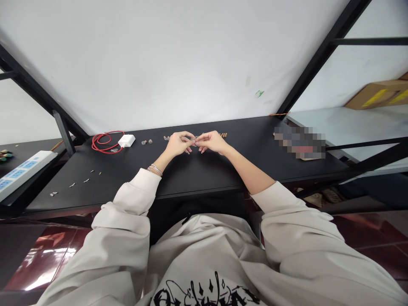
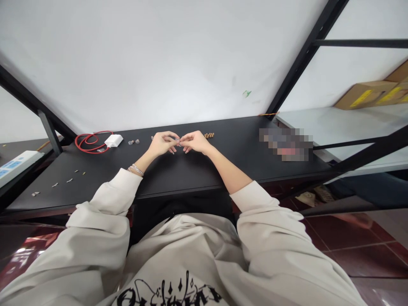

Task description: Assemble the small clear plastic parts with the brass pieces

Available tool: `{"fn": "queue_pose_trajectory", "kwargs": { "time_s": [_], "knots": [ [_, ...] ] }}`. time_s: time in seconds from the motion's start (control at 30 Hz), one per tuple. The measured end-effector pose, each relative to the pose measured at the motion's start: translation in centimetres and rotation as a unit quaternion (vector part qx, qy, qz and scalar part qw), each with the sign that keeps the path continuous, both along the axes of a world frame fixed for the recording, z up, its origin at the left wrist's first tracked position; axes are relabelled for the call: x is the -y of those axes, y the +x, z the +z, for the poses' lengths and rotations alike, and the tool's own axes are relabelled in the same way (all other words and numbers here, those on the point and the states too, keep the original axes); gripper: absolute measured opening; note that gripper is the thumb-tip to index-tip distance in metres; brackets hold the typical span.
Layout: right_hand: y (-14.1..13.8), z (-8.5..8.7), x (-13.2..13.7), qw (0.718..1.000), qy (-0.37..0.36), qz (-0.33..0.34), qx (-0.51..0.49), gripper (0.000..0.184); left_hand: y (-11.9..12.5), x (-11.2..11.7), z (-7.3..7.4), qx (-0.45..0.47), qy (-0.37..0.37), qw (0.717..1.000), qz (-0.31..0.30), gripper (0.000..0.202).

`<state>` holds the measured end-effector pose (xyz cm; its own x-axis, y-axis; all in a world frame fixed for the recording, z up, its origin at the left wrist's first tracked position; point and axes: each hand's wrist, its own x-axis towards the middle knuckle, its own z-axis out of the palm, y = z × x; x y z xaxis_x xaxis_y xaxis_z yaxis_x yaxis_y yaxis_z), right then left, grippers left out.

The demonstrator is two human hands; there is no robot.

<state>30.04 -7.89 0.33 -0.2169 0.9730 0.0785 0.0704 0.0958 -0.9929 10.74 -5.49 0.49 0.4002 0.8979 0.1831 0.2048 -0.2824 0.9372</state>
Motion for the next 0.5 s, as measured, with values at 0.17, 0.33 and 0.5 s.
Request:
{"fn": "queue_pose_trajectory", "kwargs": {
  "time_s": [0.17,0.33,0.5],
  "knots": [
    [0.0,0.0,0.0,0.999,-0.024,-0.006,-0.034,0.02,-0.1,-0.6,-0.7,0.015,0.01,1.0,-0.004,0.031],
    [-0.1,0.1,-0.1,0.998,-0.045,-0.013,-0.043,0.02,0.0,-1.0,-1.2,0.03,0.017,0.999,-0.011,0.03],
    [-0.2,-0.1,0.0,0.998,-0.053,-0.009,-0.036,0.022,0.1,-0.8,-1.1,0.037,0.003,0.999,-0.006,0.027]
  ]
}}
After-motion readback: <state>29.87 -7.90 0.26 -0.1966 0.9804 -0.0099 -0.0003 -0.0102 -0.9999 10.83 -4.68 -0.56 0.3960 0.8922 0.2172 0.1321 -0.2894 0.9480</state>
